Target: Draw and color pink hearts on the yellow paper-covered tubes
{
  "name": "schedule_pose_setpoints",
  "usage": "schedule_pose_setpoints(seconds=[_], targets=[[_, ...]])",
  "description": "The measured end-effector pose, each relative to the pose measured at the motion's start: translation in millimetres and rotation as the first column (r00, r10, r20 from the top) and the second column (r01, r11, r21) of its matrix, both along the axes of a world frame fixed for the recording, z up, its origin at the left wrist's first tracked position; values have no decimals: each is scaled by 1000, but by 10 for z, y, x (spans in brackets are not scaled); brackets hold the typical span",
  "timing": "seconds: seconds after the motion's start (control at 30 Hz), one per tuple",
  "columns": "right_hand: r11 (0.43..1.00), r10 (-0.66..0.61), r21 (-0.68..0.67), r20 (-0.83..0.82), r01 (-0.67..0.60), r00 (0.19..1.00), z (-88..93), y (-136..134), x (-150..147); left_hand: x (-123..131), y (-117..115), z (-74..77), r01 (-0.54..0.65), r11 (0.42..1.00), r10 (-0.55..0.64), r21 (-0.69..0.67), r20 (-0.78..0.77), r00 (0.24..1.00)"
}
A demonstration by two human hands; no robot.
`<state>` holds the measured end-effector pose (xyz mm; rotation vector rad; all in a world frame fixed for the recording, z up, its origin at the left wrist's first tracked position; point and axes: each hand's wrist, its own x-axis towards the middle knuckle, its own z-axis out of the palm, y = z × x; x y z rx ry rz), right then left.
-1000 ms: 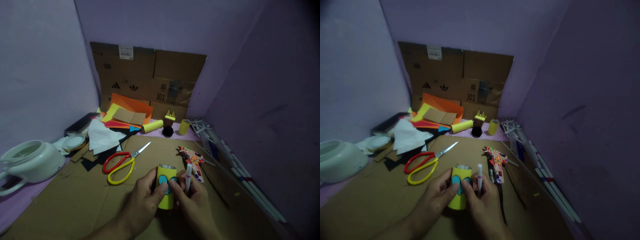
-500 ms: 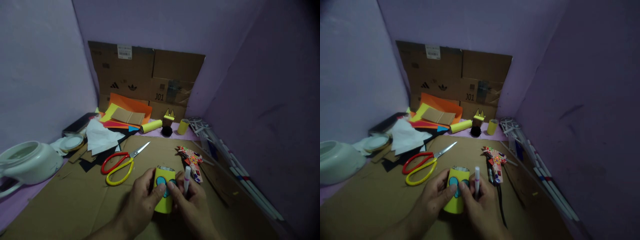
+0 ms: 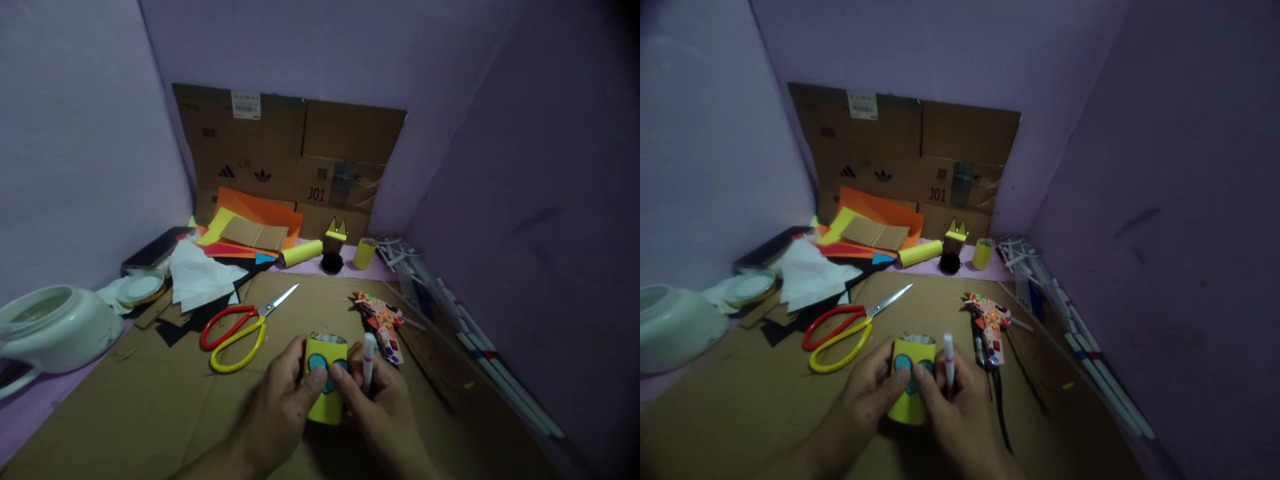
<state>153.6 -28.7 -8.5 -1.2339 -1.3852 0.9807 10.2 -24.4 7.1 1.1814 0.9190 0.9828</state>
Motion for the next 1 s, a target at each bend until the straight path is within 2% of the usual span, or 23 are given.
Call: schedule_pose_setpoints(seconds=[0.1, 0.23, 0.33, 0.5, 0.73, 0.87, 1.0], targets=[[998, 12, -65, -104, -19, 994, 39, 4, -19, 2, 29, -3, -39, 998, 41, 39, -47, 998], [989, -13, -143, -219, -19, 976, 107, 14, -32, 20, 60, 36, -53, 999, 53, 3, -23, 998], [985, -56, -174, -195, 21, 979, 148, 33, -31, 31, 54, 54, -15, 1000, 15, -23, 34, 999], [974, -44, -227, -154, 8, 987, 179, 74, -6, 41, 34, 67, 17, 998, -14, -58, 40, 999], [974, -72, -224, -233, 18, 970, 185, 74, 4, 52, 51, 79, 42, 994, -27, -105, 146, 989], [975, -80, -218, -224, 30, 971, 154, 67, 7, 37, 60, 88, 71, 989, -42, -130, 215, 976], [980, -82, -196, -210, 40, 974, 144, 62, 1, 30, 55, 107, 94, 981, -57, -167, 216, 975]])
